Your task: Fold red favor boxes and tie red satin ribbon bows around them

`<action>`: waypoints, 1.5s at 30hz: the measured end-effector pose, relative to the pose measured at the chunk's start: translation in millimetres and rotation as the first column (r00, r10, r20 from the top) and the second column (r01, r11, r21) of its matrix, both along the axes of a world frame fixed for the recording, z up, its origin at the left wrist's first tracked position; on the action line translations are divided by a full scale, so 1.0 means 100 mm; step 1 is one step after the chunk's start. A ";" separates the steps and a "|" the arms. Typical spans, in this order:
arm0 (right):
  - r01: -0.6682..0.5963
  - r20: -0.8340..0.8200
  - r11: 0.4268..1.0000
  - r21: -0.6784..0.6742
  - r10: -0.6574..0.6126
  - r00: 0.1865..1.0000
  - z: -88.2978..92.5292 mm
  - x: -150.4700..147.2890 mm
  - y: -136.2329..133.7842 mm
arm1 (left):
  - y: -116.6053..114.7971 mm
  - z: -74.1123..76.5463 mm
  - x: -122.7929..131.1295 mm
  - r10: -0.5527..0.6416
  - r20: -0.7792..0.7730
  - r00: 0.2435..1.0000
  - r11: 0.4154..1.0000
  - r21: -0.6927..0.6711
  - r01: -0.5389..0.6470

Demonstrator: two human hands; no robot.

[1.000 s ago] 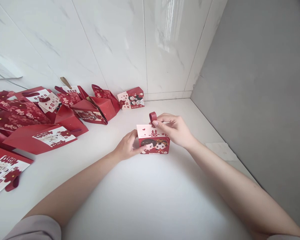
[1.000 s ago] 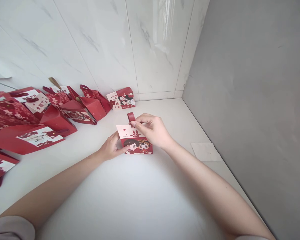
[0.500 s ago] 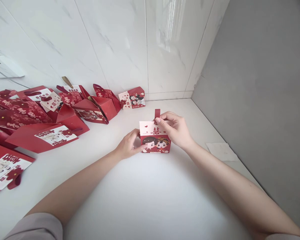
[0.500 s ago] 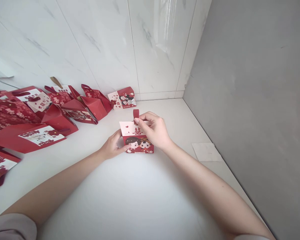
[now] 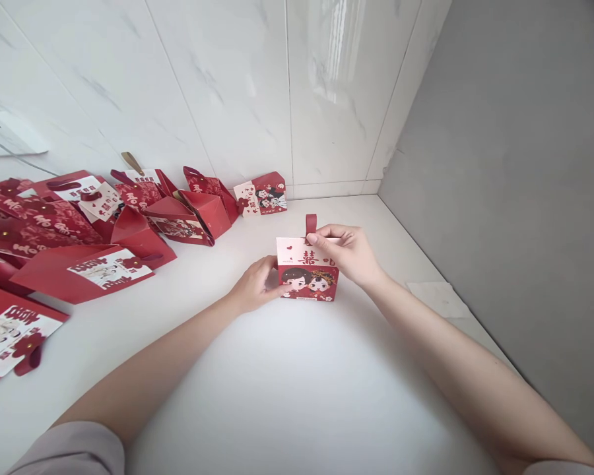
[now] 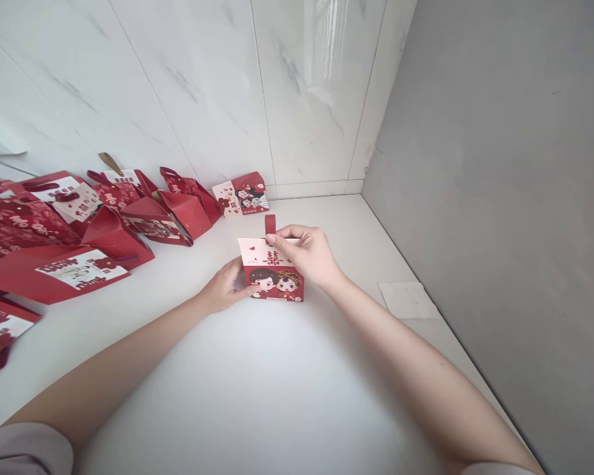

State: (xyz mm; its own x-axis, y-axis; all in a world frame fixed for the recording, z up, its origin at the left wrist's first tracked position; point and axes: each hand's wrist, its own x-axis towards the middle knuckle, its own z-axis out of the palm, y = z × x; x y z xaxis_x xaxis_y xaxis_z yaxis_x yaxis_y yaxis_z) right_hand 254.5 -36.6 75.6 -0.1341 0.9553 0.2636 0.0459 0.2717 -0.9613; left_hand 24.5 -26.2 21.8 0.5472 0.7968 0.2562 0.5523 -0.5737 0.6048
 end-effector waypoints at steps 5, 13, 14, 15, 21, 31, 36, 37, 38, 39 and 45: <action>0.009 0.014 0.998 0.066 -0.009 1.000 -0.43 0.02 0.20 | 0.15 -0.14 -0.08 0.245 0.119 0.962 0.969 -0.075 -0.237; 0.321 0.629 0.928 0.192 -0.367 0.685 -0.75 0.09 0.27 | 0.21 -0.25 -0.15 0.330 0.088 0.940 0.943 0.018 -0.333; 0.349 0.634 0.917 0.194 -0.389 0.669 -0.74 0.08 0.26 | 0.17 -0.22 -0.14 0.331 0.082 0.940 0.941 0.045 -0.335; 0.369 0.622 0.909 0.194 -0.405 0.670 -0.74 0.06 0.26 | 0.14 -0.19 -0.13 0.326 0.080 0.942 0.939 0.085 -0.333; 0.219 0.303 0.976 -0.023 -0.202 0.931 -0.85 -0.13 0.32 | -0.15 0.25 -0.17 0.257 0.074 0.964 0.854 0.449 -0.262; -0.058 0.300 0.998 -0.009 0.058 0.952 -0.96 -0.11 0.19 | -1.30 1.00 -0.45 0.525 0.054 0.850 0.544 0.746 -0.383; -0.109 0.356 0.994 0.027 0.093 0.930 -0.95 -0.06 0.20 | -1.88 0.96 -0.97 0.847 0.099 0.522 0.338 0.659 -0.672; -0.115 0.364 0.993 0.033 0.096 0.926 -0.95 -0.06 0.20 | -1.95 0.93 -1.09 0.882 0.136 0.451 0.260 0.658 -0.706; -0.122 0.370 0.992 0.038 0.099 0.924 -0.95 -0.06 0.20 | -2.01 0.91 -1.21 0.915 0.152 0.373 0.194 0.645 -0.739; -0.128 0.373 0.991 0.042 0.103 0.922 -0.95 -0.06 0.20 | -2.05 0.89 -1.32 0.940 0.173 0.295 0.123 0.635 -0.763; -0.160 0.376 0.986 0.051 0.129 0.918 -0.95 -0.05 0.17 | -2.17 0.79 -1.77 0.997 -0.040 -0.072 -0.056 0.310 -0.949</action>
